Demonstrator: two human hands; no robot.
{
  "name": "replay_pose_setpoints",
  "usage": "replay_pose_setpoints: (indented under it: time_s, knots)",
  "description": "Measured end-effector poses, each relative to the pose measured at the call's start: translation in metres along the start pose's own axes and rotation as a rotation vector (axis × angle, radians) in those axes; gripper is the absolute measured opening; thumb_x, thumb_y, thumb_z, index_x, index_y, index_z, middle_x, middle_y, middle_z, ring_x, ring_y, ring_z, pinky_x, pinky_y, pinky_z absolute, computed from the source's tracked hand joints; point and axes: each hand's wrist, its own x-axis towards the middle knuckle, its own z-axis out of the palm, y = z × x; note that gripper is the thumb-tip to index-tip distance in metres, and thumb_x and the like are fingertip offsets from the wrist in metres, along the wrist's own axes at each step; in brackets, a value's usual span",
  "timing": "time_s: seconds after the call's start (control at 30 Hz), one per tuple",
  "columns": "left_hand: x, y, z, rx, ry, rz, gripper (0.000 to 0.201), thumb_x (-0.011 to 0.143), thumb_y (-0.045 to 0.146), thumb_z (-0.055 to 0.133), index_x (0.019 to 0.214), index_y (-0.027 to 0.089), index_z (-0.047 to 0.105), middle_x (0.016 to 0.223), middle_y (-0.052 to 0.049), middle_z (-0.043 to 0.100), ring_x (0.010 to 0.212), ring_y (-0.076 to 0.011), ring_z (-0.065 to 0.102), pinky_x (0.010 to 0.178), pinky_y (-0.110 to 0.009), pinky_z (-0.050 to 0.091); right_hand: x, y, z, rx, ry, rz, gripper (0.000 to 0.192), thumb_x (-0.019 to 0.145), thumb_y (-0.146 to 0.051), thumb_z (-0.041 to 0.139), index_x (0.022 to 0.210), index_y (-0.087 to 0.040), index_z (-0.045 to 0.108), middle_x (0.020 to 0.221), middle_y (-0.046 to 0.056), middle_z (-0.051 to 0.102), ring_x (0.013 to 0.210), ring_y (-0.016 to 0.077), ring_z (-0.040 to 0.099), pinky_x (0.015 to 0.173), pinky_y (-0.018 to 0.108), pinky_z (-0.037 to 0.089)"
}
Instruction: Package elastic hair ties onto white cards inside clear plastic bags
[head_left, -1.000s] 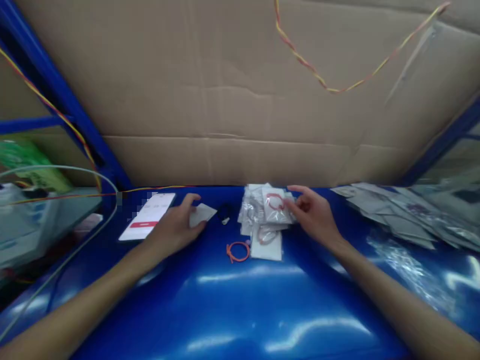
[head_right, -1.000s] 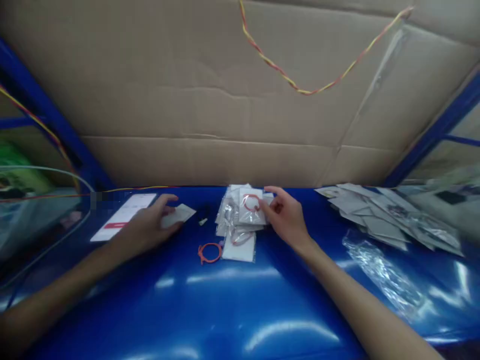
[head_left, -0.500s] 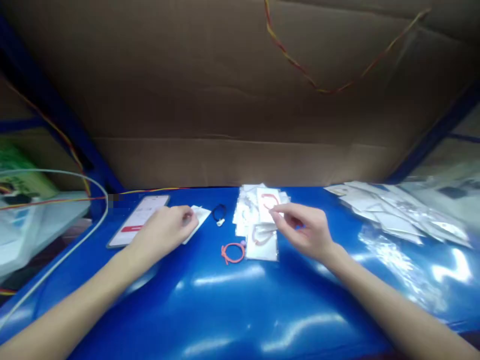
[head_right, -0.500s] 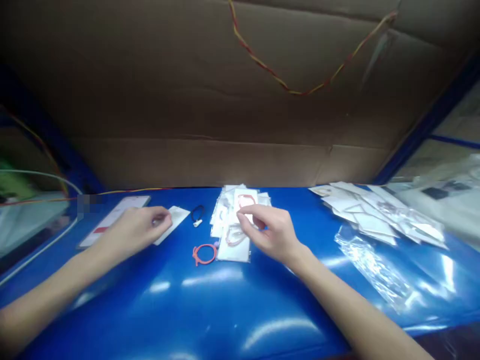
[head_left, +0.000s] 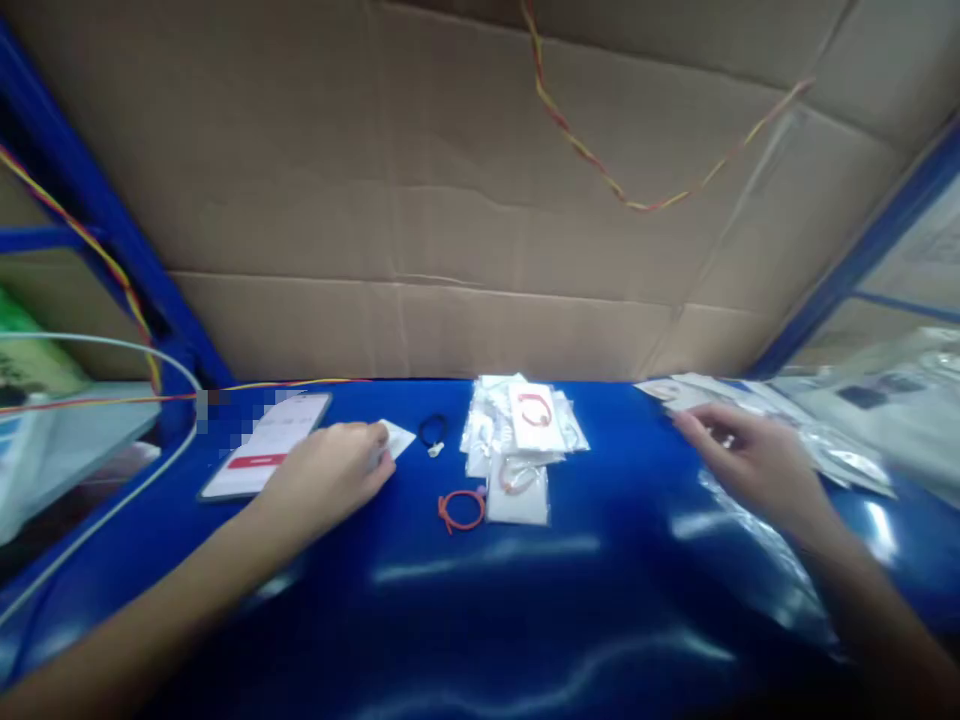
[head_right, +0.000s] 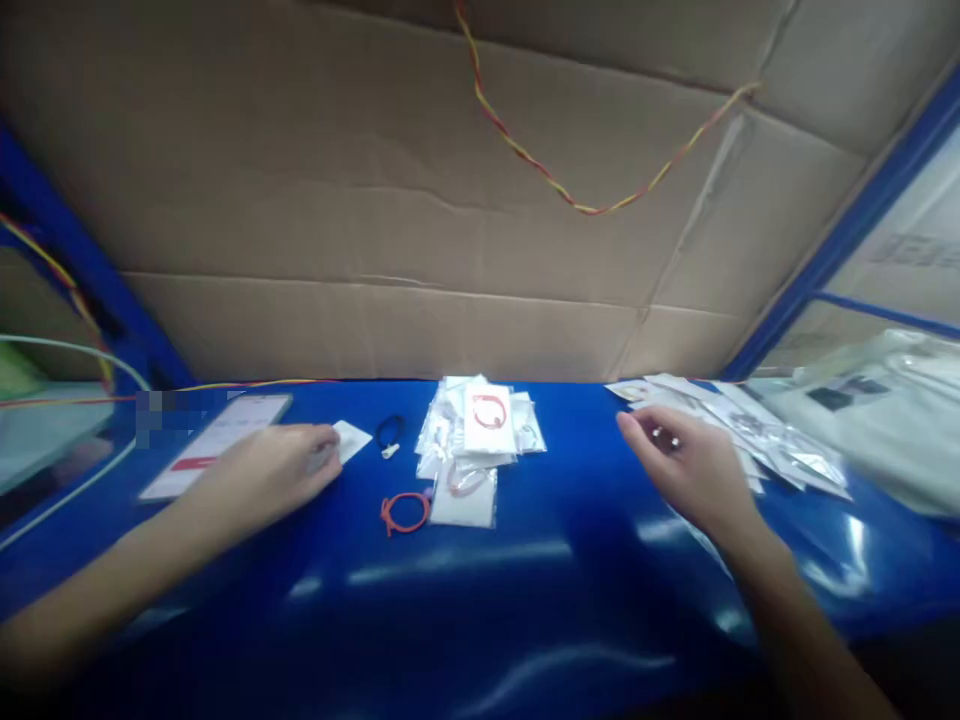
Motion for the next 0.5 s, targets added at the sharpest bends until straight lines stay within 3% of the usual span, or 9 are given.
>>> replay_pose_setpoints:
  time_s: [0.07, 0.13, 0.23, 0.27, 0.37, 0.47, 0.5]
  knots:
    - [-0.001, 0.000, 0.002, 0.071, -0.020, 0.050, 0.030, 0.092, 0.033, 0.046, 0.095, 0.016, 0.071, 0.101, -0.017, 0.074, 0.096, -0.0360, 0.071, 0.084, -0.043, 0.051, -0.017, 0.036, -0.014, -0.123, -0.107, 0.102, 0.037, 0.086, -0.064, 0.064, 0.085, -0.029, 0.077, 0.073, 0.005, 0.077, 0.055, 0.0282, 0.070, 0.051, 0.041, 0.052]
    - [-0.001, 0.000, 0.005, 0.086, -0.011, 0.060, 0.028, 0.093, 0.033, 0.045, 0.094, 0.017, 0.069, 0.106, -0.017, 0.073, 0.102, -0.0357, 0.069, 0.088, -0.043, 0.050, -0.038, 0.067, -0.024, -0.168, -0.204, 0.155, 0.035, 0.081, -0.070, 0.067, 0.089, -0.037, 0.077, 0.092, 0.009, 0.081, 0.065, 0.0353, 0.074, 0.056, 0.051, 0.058]
    - [-0.001, -0.001, 0.007, 0.054, -0.013, 0.037, 0.028, 0.095, 0.036, 0.044, 0.096, 0.018, 0.065, 0.106, -0.018, 0.073, 0.101, -0.0370, 0.069, 0.087, -0.044, 0.050, -0.067, 0.095, -0.027, -0.129, -0.338, 0.186, 0.041, 0.081, -0.071, 0.064, 0.106, -0.041, 0.076, 0.117, 0.012, 0.078, 0.105, 0.0431, 0.074, 0.085, 0.057, 0.062]
    - [-0.001, -0.001, 0.008, 0.042, -0.022, 0.025, 0.028, 0.095, 0.037, 0.043, 0.097, 0.017, 0.064, 0.103, -0.018, 0.073, 0.099, -0.0375, 0.070, 0.084, -0.044, 0.050, -0.075, 0.099, -0.026, -0.123, -0.398, 0.183, 0.049, 0.082, -0.070, 0.063, 0.115, -0.035, 0.075, 0.124, 0.013, 0.076, 0.113, 0.0444, 0.071, 0.093, 0.061, 0.059]
    - [-0.002, 0.001, 0.008, 0.016, -0.032, -0.009, 0.027, 0.094, 0.038, 0.043, 0.099, 0.018, 0.061, 0.093, -0.017, 0.074, 0.092, -0.0386, 0.071, 0.075, -0.043, 0.050, -0.088, 0.095, -0.017, -0.103, -0.430, 0.139, 0.055, 0.087, -0.065, 0.060, 0.128, -0.030, 0.071, 0.133, 0.013, 0.071, 0.121, 0.0438, 0.067, 0.102, 0.064, 0.055]
    - [0.000, 0.002, 0.006, -0.014, -0.002, -0.006, 0.024, 0.090, 0.037, 0.048, 0.101, 0.019, 0.060, 0.098, -0.017, 0.073, 0.094, -0.0370, 0.070, 0.079, -0.044, 0.050, -0.087, 0.070, -0.006, -0.053, -0.373, 0.067, 0.044, 0.089, -0.058, 0.063, 0.129, -0.040, 0.070, 0.127, 0.013, 0.074, 0.115, 0.0421, 0.070, 0.099, 0.057, 0.058]
    - [0.001, 0.001, 0.006, -0.023, 0.010, -0.001, 0.024, 0.088, 0.038, 0.050, 0.101, 0.019, 0.060, 0.103, -0.017, 0.072, 0.096, -0.0361, 0.069, 0.083, -0.044, 0.050, -0.084, 0.059, -0.002, -0.022, -0.400, 0.035, 0.048, 0.090, -0.053, 0.065, 0.136, -0.039, 0.064, 0.132, 0.012, 0.071, 0.120, 0.0417, 0.068, 0.101, 0.059, 0.056]
